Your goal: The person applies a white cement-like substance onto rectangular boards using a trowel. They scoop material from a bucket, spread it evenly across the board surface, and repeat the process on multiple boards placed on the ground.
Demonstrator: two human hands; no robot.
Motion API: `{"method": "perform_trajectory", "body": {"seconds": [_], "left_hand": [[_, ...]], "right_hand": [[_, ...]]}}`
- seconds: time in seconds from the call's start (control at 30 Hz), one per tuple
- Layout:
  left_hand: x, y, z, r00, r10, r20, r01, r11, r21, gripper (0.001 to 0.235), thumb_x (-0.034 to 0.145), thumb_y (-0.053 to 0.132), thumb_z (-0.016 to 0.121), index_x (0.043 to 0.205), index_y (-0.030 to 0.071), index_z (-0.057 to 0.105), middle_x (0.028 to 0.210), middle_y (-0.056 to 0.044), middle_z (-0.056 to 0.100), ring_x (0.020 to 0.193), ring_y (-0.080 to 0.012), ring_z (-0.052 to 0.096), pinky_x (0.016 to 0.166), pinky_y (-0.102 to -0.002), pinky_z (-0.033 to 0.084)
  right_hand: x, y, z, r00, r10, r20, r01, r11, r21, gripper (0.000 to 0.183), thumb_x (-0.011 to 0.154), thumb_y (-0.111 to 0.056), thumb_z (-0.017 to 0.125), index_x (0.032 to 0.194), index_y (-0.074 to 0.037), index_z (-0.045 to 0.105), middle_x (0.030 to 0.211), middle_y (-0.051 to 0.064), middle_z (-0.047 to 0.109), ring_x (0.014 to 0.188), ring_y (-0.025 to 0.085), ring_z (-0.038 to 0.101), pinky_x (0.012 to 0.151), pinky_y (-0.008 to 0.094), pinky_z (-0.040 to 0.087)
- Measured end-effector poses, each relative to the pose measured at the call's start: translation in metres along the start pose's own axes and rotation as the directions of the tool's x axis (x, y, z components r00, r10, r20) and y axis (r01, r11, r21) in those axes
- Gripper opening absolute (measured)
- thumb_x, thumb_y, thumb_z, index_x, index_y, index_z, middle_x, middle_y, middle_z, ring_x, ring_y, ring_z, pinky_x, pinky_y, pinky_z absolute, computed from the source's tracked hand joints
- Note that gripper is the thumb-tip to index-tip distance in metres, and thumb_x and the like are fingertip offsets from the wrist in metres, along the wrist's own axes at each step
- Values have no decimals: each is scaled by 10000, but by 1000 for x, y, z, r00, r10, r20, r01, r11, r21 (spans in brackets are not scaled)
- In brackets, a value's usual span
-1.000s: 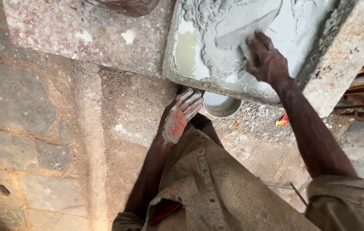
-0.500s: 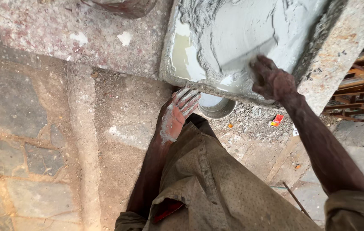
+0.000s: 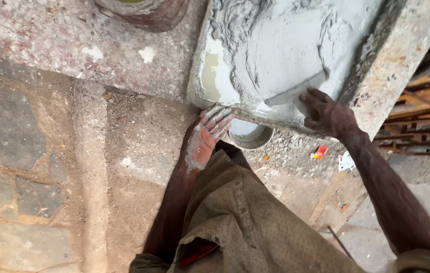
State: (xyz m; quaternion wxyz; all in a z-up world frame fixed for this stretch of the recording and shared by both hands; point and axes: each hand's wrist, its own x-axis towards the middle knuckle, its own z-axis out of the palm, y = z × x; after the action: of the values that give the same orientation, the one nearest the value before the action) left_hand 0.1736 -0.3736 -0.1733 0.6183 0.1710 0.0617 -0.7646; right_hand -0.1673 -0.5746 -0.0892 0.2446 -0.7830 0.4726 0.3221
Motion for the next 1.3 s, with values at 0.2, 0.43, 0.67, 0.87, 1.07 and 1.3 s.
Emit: {"method": "perform_trajectory", "body": {"seconds": [0.2, 0.43, 0.67, 0.87, 1.07, 1.3], "left_hand": [[1, -6, 4, 953, 177, 247, -191, 981, 34, 705, 1113, 241, 493, 1678, 24, 133, 1697, -260, 230, 1578, -411, 288, 1339, -535, 263], [18, -23, 16, 953, 182, 241, -208, 974, 90, 842, 1045, 323, 622, 1676, 64, 129, 1710, -212, 213, 1584, -385, 259, 1339, -533, 213], [107, -66, 49, 966, 15, -257, -5, 999, 36, 977, 857, 551, 631, 1610, 173, 135, 1622, -179, 249, 1455, -353, 336, 1235, -499, 261], [222, -118, 67, 871, -247, -425, 244, 968, -64, 1040, 984, 783, 488, 1481, -122, 363, 1276, -225, 510, 1141, -355, 530, 1085, -481, 472], [240, -120, 111, 939, -259, -228, 232, 963, -138, 1081, 946, 882, 308, 1365, -101, 475, 1333, -269, 552, 1130, -392, 598, 948, -499, 540], [203, -60, 143, 993, 115, -43, -122, 941, -317, 984, 937, 772, 418, 1491, -42, 438, 1475, -202, 567, 1319, -327, 601, 1093, -503, 485]], "right_hand": [[74, -18, -61, 928, 33, -372, 115, 923, 367, 735, 998, -339, 671, 1647, -131, 397, 1772, 109, 200, 1297, 343, 610, 853, 453, 639], [7, 2, 8, 999, 47, 28, -50, 992, 119, 791, 878, -453, 708, 1590, -323, 388, 1727, -49, 263, 1260, 266, 642, 725, 403, 674], [-64, -23, -21, 937, 348, -27, -114, 379, 918, 864, 889, -156, 659, 1707, -220, 387, 1487, 258, 525, 860, 304, 620, 681, 354, 544], [-86, -85, -24, 879, 289, -378, 330, 201, 922, 887, 821, -17, 593, 1647, -91, 280, 1703, 116, 324, 1129, 207, 628, 836, 345, 603], [-78, -113, -22, 706, 160, -690, 477, 613, 630, 912, 731, -30, 590, 1612, -115, 371, 1719, 146, 272, 1562, 358, 331, 1210, 553, 436], [-67, -95, -15, 860, 161, -485, 305, 600, 740, 876, 749, -113, 632, 1588, -140, 383, 1712, 136, 258, 1559, 386, 289, 1195, 635, 360]]}}
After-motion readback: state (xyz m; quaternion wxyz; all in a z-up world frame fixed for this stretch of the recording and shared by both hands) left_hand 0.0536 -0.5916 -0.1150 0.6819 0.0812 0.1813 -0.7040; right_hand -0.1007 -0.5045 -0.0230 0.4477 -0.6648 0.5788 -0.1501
